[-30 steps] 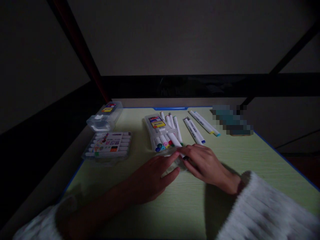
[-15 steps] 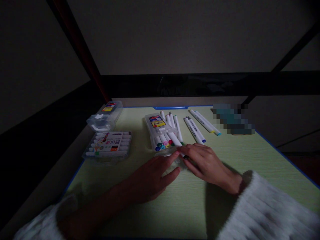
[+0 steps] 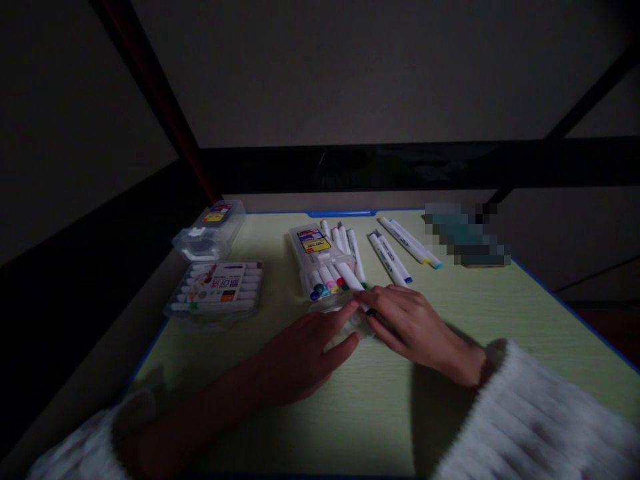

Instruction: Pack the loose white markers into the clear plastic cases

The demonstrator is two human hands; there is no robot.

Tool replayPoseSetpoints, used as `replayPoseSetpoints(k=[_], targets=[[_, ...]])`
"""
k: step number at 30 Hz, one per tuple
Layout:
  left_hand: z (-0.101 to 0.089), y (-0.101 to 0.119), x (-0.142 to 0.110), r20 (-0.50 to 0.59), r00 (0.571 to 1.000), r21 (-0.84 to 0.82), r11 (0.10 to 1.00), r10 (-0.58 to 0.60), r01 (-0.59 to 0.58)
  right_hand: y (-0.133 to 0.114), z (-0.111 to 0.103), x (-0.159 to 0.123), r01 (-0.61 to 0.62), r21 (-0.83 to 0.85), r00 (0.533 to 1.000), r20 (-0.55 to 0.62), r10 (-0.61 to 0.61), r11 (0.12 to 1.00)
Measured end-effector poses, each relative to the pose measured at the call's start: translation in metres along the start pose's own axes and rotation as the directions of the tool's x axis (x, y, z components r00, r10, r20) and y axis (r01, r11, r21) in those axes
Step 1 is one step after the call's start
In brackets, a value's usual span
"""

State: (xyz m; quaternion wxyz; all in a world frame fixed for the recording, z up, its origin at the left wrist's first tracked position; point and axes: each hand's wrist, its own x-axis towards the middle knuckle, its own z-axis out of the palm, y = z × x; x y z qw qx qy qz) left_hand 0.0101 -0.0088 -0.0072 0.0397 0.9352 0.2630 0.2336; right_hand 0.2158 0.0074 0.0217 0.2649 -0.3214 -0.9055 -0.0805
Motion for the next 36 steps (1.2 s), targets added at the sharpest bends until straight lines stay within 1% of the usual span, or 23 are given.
replayPoseSetpoints(k=[4, 9, 16, 20, 24, 30, 34, 36], targets=[[-0.0004, -0.0003, -0.0008, 0.013, 1.000, 0.017, 1.000, 0.012, -0.012, 0.0002, 0.0011, -0.0007, -0.019, 0.028, 1.000, 0.009, 0.019, 0.999], [-0.0022, -0.0018, -0.0006, 0.012, 0.999, 0.036, 0.998, 0.053, -0.054, 0.0003, 0.0039, -0.0023, -0.076, 0.093, 0.995, 0.071, 0.070, 0.993], [-0.0036, -0.0009, 0.0011, 0.030, 0.999, 0.068, 0.997, 0.028, -0.030, 0.0004, 0.0051, -0.0026, -0.105, 0.119, 0.989, 0.116, 0.091, 0.987], [-0.0054, 0.0000, 0.0044, 0.053, 0.996, 0.092, 0.993, 0.075, -0.079, 0.0008, 0.0057, -0.0031, -0.096, 0.118, 0.990, 0.118, 0.082, 0.988], [-0.0064, 0.0004, 0.0052, 0.042, 0.997, 0.106, 0.992, 0.059, -0.064, 0.0012, 0.0060, -0.0037, -0.099, 0.112, 0.988, 0.127, 0.084, 0.989], [-0.0060, -0.0011, 0.0019, 0.038, 0.997, 0.050, 0.997, 0.063, -0.065, 0.0009, 0.0053, -0.0032, -0.092, 0.095, 0.990, 0.114, 0.081, 0.991], [-0.0039, -0.0018, -0.0011, 0.047, 0.996, 0.084, 0.993, 0.077, -0.080, 0.0005, 0.0043, -0.0024, -0.073, 0.075, 0.993, 0.097, 0.066, 0.995], [-0.0028, -0.0013, -0.0016, 0.046, 0.997, 0.088, 0.994, 0.060, -0.064, 0.0004, 0.0035, -0.0020, -0.055, 0.070, 0.996, 0.074, 0.049, 0.996]])
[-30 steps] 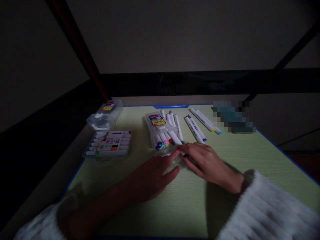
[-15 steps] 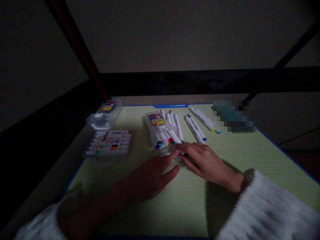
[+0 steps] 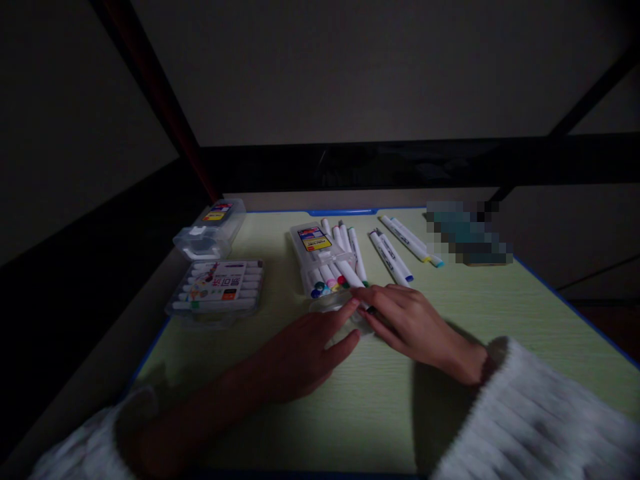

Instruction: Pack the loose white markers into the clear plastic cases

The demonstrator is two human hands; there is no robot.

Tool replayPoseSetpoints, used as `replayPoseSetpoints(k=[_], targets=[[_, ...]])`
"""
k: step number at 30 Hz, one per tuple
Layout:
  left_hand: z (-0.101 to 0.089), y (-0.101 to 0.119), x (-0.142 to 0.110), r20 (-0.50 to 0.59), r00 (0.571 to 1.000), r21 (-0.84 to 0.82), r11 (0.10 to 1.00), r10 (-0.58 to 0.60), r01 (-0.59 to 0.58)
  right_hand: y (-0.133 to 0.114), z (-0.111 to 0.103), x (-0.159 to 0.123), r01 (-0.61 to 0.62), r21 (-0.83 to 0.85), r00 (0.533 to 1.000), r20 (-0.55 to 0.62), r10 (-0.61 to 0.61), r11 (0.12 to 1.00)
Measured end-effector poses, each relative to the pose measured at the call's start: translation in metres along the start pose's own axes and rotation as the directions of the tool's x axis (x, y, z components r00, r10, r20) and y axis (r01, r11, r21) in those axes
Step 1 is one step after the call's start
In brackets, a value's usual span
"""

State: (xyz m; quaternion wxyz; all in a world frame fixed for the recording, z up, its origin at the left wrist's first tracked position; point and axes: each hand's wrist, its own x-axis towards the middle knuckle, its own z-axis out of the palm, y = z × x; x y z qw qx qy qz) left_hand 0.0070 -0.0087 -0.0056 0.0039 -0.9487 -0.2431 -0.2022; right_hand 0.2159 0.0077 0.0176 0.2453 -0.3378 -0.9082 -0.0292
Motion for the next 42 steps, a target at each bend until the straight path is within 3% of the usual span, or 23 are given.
replayPoseSetpoints(k=[10, 15, 31, 42], targets=[[-0.0023, 0.0032, 0.0042, -0.016, 0.996, -0.088, 0.993, -0.084, 0.082, 0.0009, -0.0030, 0.0011, 0.103, -0.067, 0.981, -0.156, -0.113, 0.992], [-0.0052, 0.0035, 0.0059, -0.003, 0.998, -0.082, 0.995, -0.060, 0.059, 0.0013, -0.0020, 0.0001, 0.115, -0.044, 0.971, -0.204, -0.122, 0.992], [-0.0006, 0.0031, 0.0019, 0.036, 0.996, -0.059, 0.995, -0.080, 0.082, 0.0007, -0.0009, 0.0000, 0.029, -0.039, 0.992, -0.124, -0.033, 0.999], [0.0003, 0.0039, 0.0018, 0.000, 0.998, -0.010, 0.998, -0.070, 0.070, 0.0031, 0.0044, -0.0007, -0.059, 0.027, 0.997, -0.047, 0.061, 0.998]])
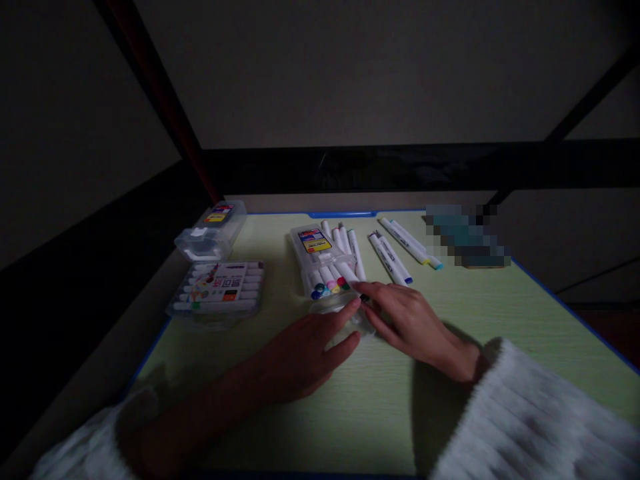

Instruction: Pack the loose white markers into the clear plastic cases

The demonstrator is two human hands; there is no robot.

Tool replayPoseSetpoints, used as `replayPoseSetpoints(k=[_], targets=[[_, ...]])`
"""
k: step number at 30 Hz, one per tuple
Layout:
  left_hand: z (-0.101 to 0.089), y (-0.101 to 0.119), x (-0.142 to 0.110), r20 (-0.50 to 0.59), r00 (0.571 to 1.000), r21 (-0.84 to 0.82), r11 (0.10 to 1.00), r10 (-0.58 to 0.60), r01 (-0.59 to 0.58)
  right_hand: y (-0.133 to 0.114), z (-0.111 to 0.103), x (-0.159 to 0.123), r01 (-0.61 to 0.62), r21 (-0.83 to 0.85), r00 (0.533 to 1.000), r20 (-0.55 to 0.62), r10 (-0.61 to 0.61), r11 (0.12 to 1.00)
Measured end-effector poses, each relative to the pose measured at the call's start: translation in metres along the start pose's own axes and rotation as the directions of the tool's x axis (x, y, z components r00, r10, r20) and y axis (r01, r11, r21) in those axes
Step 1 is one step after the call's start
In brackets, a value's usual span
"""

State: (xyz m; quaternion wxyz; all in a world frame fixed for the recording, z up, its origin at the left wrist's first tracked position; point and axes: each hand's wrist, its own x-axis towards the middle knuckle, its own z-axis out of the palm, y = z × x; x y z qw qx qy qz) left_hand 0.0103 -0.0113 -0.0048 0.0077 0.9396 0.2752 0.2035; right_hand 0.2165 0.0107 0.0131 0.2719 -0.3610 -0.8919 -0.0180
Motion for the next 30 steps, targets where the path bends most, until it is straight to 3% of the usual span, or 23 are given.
replayPoseSetpoints(k=[8, 14, 30], targets=[[-0.0025, -0.0016, -0.0002, 0.007, 0.997, 0.024, 0.996, 0.081, -0.081, -0.0007, 0.0002, 0.0006, -0.036, 0.036, 0.998, 0.048, 0.034, 0.999], [0.0014, -0.0013, -0.0014, -0.004, 1.000, -0.041, 0.999, 0.017, -0.018, -0.0008, 0.0011, 0.0004, -0.048, 0.029, 0.997, 0.062, 0.046, 0.998], [-0.0075, -0.0032, 0.0005, 0.077, 0.986, 0.110, 0.982, 0.148, -0.156, -0.0014, 0.0011, 0.0003, -0.072, 0.060, 0.997, 0.011, 0.071, 0.996]])
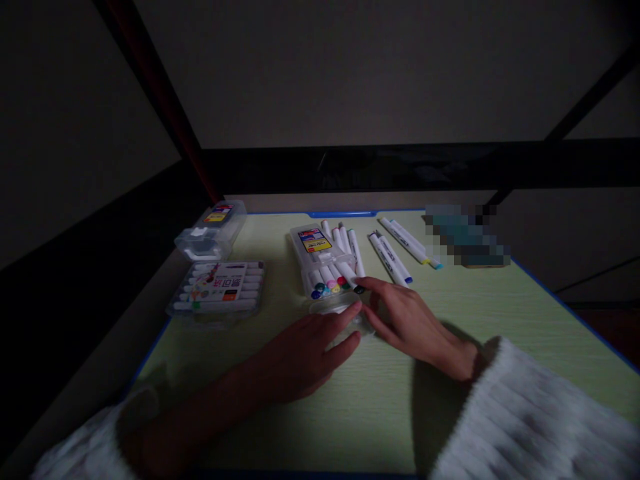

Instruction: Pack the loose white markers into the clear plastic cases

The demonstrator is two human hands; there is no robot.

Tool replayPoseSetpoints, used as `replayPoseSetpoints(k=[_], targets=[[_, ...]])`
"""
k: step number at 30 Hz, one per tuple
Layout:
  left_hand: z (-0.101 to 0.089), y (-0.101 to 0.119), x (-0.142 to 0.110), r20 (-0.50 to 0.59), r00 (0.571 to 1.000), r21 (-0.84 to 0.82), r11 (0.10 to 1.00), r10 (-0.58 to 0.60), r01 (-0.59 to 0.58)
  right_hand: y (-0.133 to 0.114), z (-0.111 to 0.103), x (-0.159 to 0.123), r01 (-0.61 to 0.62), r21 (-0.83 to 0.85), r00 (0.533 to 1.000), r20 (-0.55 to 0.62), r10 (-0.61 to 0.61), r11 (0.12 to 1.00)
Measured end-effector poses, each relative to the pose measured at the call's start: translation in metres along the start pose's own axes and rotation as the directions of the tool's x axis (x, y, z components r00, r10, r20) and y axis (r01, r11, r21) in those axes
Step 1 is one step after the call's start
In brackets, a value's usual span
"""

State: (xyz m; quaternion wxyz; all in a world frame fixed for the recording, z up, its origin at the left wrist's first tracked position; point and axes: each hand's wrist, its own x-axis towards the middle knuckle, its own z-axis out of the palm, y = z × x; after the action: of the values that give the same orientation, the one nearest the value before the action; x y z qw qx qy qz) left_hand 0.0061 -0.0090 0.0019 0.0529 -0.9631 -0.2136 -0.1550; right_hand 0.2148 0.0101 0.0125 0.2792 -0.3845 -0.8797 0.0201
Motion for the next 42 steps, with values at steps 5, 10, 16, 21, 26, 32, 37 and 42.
replayPoseSetpoints(k=[5, 10, 16, 21, 26, 32, 37, 42], targets=[[-0.0010, 0.0006, -0.0001, 0.014, 1.000, 0.039, 0.999, -0.013, 0.013, 0.0010, 0.0011, -0.0004, -0.010, 0.017, 1.000, 0.027, 0.010, 1.000], [-0.0029, 0.0011, 0.0004, 0.014, 1.000, 0.040, 0.999, 0.003, -0.004, 0.0025, 0.0012, -0.0002, -0.006, -0.002, 0.999, 0.042, 0.006, 1.000], [-0.0046, 0.0012, 0.0006, 0.028, 1.000, 0.030, 1.000, 0.000, -0.001, 0.0013, -0.0002, 0.0004, -0.027, -0.011, 0.997, 0.075, 0.028, 1.000], [-0.0049, 0.0015, -0.0005, 0.029, 0.999, 0.046, 0.999, 0.020, -0.021, 0.0018, 0.0006, 0.0004, -0.036, -0.015, 0.995, 0.097, 0.038, 0.999], [-0.0026, 0.0015, -0.0012, 0.026, 0.999, 0.049, 0.999, 0.024, -0.025, 0.0024, 0.0015, 0.0004, -0.042, -0.016, 0.993, 0.107, 0.044, 0.999], [-0.0021, 0.0014, -0.0012, 0.051, 0.998, 0.053, 0.998, 0.025, -0.027, 0.0032, 0.0030, 0.0004, -0.064, -0.016, 0.989, 0.129, 0.066, 0.998], [-0.0014, 0.0020, -0.0019, 0.073, 0.997, 0.054, 0.999, 0.003, -0.007, 0.0034, 0.0035, 0.0001, -0.063, -0.015, 0.990, 0.124, 0.065, 0.998], [0.0012, 0.0019, -0.0023, 0.049, 0.999, 0.066, 0.998, 0.016, -0.019, 0.0026, 0.0027, 0.0006, -0.078, -0.023, 0.988, 0.133, 0.080, 0.997]])
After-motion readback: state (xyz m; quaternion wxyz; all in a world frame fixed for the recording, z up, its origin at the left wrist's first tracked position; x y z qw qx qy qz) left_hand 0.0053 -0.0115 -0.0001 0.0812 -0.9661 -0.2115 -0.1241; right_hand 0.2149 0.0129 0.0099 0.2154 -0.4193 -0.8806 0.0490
